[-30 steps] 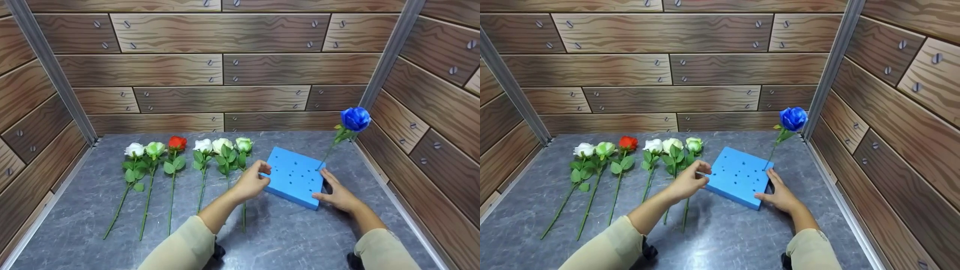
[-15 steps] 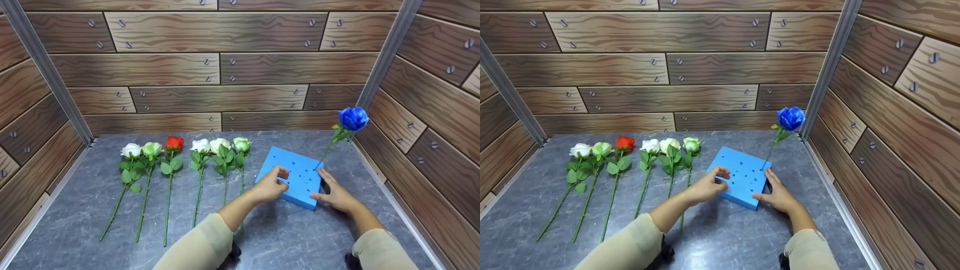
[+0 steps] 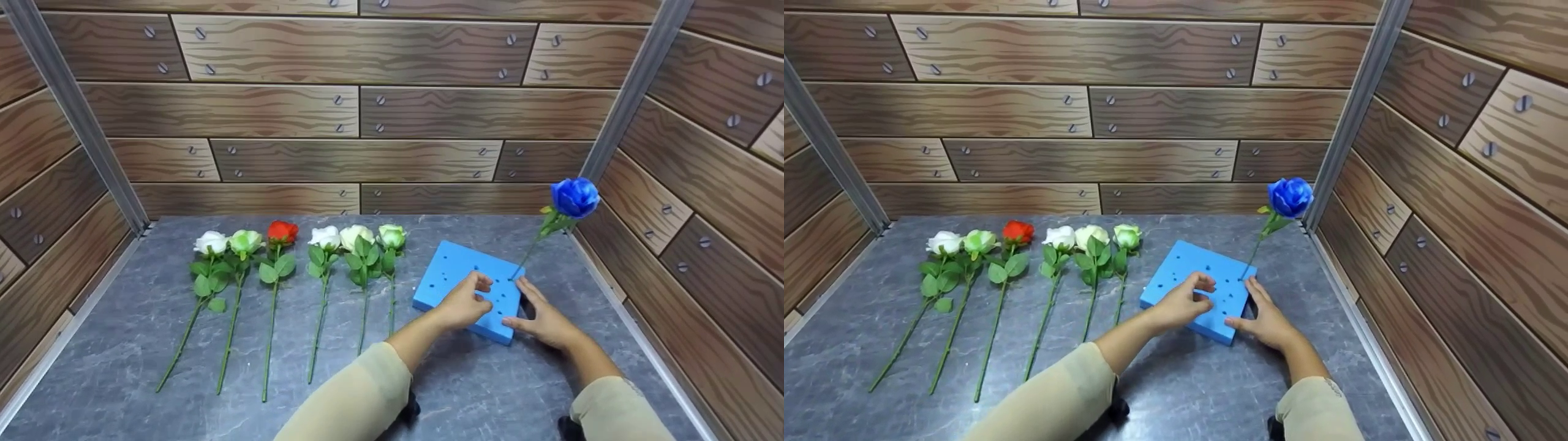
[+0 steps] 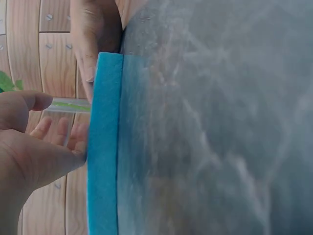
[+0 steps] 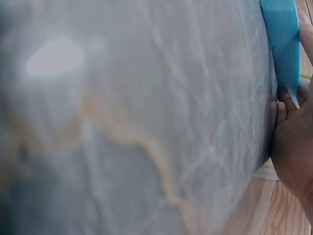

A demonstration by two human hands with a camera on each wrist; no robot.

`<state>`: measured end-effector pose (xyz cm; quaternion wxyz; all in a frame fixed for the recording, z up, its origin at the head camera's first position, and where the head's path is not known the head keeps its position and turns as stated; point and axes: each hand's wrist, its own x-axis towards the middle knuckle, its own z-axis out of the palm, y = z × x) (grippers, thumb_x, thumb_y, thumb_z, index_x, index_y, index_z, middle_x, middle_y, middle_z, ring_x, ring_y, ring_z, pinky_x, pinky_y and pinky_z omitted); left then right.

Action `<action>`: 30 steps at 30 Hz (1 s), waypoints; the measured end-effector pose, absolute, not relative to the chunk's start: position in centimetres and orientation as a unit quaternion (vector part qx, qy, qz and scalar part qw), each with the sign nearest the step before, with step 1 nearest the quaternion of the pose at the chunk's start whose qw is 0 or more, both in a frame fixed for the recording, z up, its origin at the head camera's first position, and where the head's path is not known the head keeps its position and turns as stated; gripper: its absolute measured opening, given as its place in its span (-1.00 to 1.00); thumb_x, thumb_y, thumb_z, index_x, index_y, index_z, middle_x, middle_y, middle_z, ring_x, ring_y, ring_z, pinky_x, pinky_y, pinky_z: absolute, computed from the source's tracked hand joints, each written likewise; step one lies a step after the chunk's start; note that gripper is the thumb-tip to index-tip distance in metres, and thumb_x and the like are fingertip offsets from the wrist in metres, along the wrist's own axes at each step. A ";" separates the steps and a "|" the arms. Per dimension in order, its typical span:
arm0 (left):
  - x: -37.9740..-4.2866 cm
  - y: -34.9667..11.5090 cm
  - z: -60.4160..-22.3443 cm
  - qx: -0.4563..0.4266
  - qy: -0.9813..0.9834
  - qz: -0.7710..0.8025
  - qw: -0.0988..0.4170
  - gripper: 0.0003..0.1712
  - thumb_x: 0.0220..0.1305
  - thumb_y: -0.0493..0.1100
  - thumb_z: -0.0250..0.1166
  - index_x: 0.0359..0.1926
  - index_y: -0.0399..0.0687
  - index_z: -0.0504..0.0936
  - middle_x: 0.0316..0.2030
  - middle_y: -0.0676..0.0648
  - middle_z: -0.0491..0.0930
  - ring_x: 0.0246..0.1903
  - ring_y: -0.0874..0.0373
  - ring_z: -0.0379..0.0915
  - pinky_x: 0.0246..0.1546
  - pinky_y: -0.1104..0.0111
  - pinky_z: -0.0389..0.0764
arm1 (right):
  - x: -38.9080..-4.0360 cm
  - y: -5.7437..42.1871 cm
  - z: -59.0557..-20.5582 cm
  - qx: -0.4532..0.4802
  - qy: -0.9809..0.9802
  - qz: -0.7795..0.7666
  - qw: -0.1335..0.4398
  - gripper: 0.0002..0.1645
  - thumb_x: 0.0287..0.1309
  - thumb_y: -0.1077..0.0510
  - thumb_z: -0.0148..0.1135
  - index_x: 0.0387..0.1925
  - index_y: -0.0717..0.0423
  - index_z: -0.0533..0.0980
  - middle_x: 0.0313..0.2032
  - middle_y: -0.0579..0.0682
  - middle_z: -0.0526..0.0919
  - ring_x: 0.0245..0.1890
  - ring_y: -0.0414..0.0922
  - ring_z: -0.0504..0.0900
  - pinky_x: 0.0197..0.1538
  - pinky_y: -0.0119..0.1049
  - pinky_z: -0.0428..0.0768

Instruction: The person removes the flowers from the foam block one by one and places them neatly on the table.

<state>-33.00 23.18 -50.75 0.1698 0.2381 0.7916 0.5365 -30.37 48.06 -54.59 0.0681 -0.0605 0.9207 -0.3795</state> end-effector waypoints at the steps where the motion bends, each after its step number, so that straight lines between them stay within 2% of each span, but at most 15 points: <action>1: -33.0 23.4 -50.9 0.234 0.791 0.539 0.170 -0.54 0.57 -0.20 0.25 0.40 0.04 0.45 0.37 -0.02 0.54 0.38 -0.01 0.52 0.24 0.15 0.71 | -30.3 48.0 -54.7 -0.060 0.921 -0.379 0.069 0.35 0.37 -0.21 0.47 0.76 0.19 -0.18 0.75 0.35 -0.32 0.72 0.48 -0.31 0.66 0.56 -0.10; 9: -33.2 25.0 -51.2 0.201 0.779 0.566 0.180 -0.56 0.57 -0.21 0.27 0.38 0.05 0.48 0.34 -0.02 0.56 0.38 -0.01 0.53 0.22 0.09 0.72 | -30.3 48.0 -54.8 -0.059 0.921 -0.381 0.064 0.35 0.36 -0.21 0.48 0.76 0.21 -0.17 0.75 0.35 -0.32 0.72 0.46 -0.31 0.67 0.54 -0.13; 19: -33.7 27.0 -51.4 0.168 0.778 0.586 0.156 -0.58 0.56 -0.24 0.25 0.36 0.02 0.50 0.28 0.02 0.58 0.33 0.06 0.54 0.27 0.14 0.70 | -30.2 48.2 -54.7 -0.062 0.918 -0.388 0.057 0.35 0.35 -0.19 0.49 0.76 0.20 -0.15 0.75 0.35 -0.31 0.72 0.46 -0.31 0.68 0.52 -0.17; 30: -34.9 29.1 -51.4 0.179 0.809 0.548 0.111 -0.59 0.54 -0.25 0.26 0.33 -0.01 0.51 0.27 0.00 0.55 0.19 0.15 0.55 0.09 0.30 0.67 | -30.1 48.1 -54.5 -0.060 0.917 -0.388 0.064 0.35 0.36 -0.21 0.48 0.76 0.17 -0.17 0.75 0.35 -0.33 0.72 0.45 -0.32 0.67 0.53 -0.16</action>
